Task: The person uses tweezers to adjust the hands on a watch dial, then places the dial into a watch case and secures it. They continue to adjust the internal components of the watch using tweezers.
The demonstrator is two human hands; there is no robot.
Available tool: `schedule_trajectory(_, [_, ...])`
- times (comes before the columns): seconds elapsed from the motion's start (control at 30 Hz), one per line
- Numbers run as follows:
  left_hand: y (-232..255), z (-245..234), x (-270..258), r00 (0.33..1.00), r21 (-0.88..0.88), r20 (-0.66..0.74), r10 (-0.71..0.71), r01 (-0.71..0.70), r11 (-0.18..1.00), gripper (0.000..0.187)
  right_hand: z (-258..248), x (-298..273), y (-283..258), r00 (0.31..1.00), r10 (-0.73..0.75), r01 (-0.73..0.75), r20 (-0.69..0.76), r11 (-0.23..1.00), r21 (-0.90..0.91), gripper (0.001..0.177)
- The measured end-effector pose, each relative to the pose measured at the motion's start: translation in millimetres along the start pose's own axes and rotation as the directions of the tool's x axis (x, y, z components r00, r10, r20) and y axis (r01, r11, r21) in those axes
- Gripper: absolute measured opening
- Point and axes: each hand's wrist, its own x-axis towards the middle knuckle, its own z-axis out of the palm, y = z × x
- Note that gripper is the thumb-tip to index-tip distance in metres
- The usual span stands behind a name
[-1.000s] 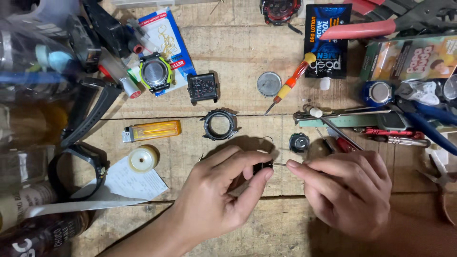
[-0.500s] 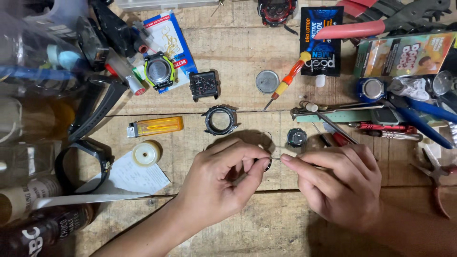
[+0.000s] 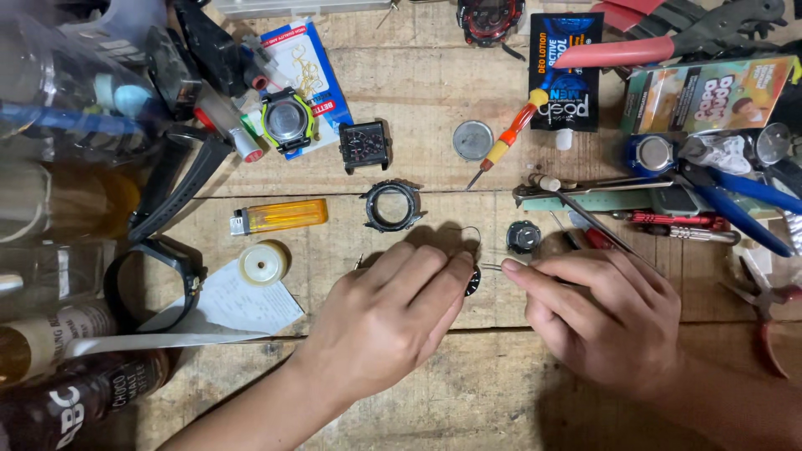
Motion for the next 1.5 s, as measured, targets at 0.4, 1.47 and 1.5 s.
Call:
schedule_trajectory(0.4, [1.6,2.7,-3.8,0.999,0.215,0.004,0.038,-0.038,0.976,0.011,0.9,3.2,-0.4,1.000,-0.025,0.025,0.012,1.000,0.006,0.030])
schedule_trajectory(1.47, [2.0,1.4,-3.1,0.995,0.286,0.069,0.067,-0.084,0.955,0.015,2.6,-2.5,1.4,0.998,-0.019,0.021,0.063,0.999,-0.031,0.035])
schedule_trajectory(1.5, [1.8,1.3,-3.1,0.995,0.279,0.075,0.070,-0.088,0.956,0.015,2.2,-2.1,1.3,0.997,-0.020,0.022,0.074,0.999,-0.032,0.034])
